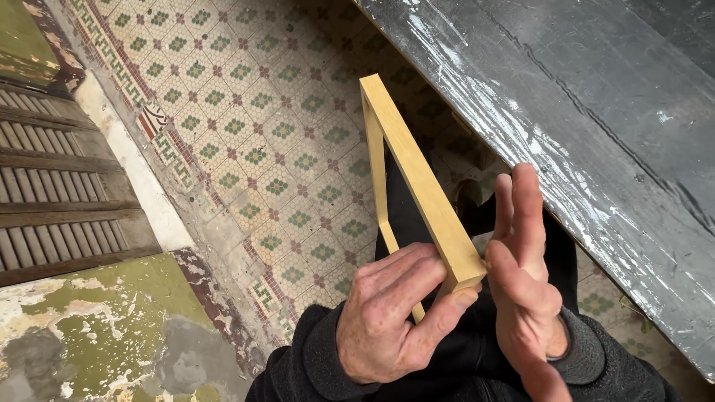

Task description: Applying adhesive to the corner joints of a wooden picture frame.

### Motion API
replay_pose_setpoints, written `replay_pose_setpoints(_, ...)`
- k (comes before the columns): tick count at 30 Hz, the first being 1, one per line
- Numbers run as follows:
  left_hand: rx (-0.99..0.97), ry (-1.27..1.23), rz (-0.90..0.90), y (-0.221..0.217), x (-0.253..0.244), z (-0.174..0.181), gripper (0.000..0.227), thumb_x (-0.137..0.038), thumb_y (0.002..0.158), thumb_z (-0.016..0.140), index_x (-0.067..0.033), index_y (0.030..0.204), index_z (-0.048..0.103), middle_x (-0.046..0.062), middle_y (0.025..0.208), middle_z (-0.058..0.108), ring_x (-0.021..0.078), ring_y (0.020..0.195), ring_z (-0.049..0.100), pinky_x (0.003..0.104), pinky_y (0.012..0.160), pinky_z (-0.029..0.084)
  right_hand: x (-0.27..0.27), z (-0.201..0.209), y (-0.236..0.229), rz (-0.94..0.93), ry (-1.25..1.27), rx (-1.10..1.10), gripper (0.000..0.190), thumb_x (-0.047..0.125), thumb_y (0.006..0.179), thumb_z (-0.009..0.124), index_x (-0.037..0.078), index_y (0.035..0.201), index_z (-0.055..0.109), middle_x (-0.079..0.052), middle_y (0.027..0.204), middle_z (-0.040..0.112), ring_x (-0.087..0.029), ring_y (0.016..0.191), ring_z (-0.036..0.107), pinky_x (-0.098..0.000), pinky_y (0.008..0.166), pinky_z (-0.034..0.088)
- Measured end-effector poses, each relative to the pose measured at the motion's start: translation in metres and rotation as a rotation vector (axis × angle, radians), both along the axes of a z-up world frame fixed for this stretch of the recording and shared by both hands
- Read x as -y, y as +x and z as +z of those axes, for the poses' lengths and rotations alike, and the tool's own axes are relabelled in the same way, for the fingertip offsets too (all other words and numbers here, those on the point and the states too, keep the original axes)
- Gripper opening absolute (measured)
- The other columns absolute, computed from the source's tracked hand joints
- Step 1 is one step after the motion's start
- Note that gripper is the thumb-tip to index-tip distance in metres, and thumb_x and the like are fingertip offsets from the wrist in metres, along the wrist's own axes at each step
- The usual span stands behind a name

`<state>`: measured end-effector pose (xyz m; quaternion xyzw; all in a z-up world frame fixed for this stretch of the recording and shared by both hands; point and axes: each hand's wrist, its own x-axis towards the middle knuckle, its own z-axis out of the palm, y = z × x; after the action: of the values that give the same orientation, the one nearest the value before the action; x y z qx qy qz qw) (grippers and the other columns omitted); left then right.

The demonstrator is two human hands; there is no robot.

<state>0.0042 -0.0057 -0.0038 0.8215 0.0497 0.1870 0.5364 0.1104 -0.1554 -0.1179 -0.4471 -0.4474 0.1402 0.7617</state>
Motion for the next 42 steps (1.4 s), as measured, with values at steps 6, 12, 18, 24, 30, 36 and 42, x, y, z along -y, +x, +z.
replay_pose_setpoints(6,0.001,0.001,-0.013,-0.002,-0.001,0.001,0.014,-0.008,0.105,0.069,0.0008,0.115,0.063,0.014,0.100,0.069,0.0276,0.088,0.074,0.035,0.075,0.060,-0.006,-0.001,0.009,-0.109,-0.042,0.214,0.116,0.093,0.078,0.028,0.019,0.164,0.047,-0.024,0.177,0.007,-0.038,0.165,-0.002,-0.0494,0.134,0.000)
replay_pose_setpoints(12,0.003,-0.003,-0.029,-0.002,-0.002,0.001,0.015,-0.007,0.105,0.069,0.0014,0.115,0.063,0.014,0.103,0.069,0.0287,0.088,0.074,0.035,0.076,0.060,-0.010,-0.007,0.015,-0.200,-0.007,0.308,0.119,0.099,0.073,0.030,0.018,0.157,0.054,-0.024,0.177,0.015,-0.037,0.164,0.007,-0.0479,0.135,0.005)
replay_pose_setpoints(18,-0.005,-0.009,-0.046,-0.002,-0.003,0.000,0.015,-0.007,0.105,0.069,0.0014,0.116,0.063,0.014,0.102,0.070,0.0280,0.089,0.074,0.034,0.076,0.060,-0.013,-0.007,0.028,-0.312,0.037,0.410,0.112,0.100,0.073,0.029,0.014,0.134,0.066,-0.030,0.171,0.020,-0.043,0.161,0.012,-0.0558,0.134,0.006)
replay_pose_setpoints(24,0.009,0.000,-0.066,-0.002,-0.003,0.002,0.014,-0.007,0.107,0.068,0.0011,0.118,0.067,0.012,0.104,0.073,0.0265,0.094,0.075,0.034,0.081,0.061,-0.005,0.010,0.052,-0.382,0.086,0.510,0.106,0.098,0.075,0.025,0.016,0.118,0.077,-0.018,0.174,0.030,-0.033,0.162,0.020,-0.0448,0.134,0.010)
replay_pose_setpoints(30,-0.035,-0.033,-0.116,-0.002,-0.005,0.007,0.014,-0.006,0.107,0.068,-0.0011,0.119,0.068,0.011,0.103,0.073,0.0259,0.094,0.076,0.034,0.082,0.062,0.004,0.021,0.053,-0.071,-0.105,0.136,0.106,0.098,0.076,0.036,0.007,0.107,0.080,-0.019,0.156,0.047,-0.031,0.156,0.029,-0.0458,0.130,0.018)
replay_pose_setpoints(36,-0.036,-0.034,-0.135,-0.005,-0.006,0.005,0.013,-0.007,0.105,0.069,-0.0011,0.117,0.066,0.011,0.105,0.072,0.0264,0.092,0.075,0.034,0.081,0.060,-0.007,0.014,0.049,0.033,0.051,0.105,0.111,0.103,0.065,0.037,0.010,0.103,0.084,-0.015,0.150,0.053,-0.027,0.155,0.034,-0.0443,0.129,0.019)
replay_pose_setpoints(42,-0.036,-0.070,-0.174,-0.003,-0.007,0.001,0.014,-0.007,0.105,0.070,-0.0007,0.116,0.065,0.011,0.102,0.071,0.0265,0.088,0.073,0.034,0.078,0.059,-0.003,0.013,0.041,0.076,0.129,0.063,0.098,0.101,0.067,0.044,0.017,0.100,0.084,-0.013,0.151,0.053,-0.028,0.154,0.034,-0.0482,0.132,0.015)
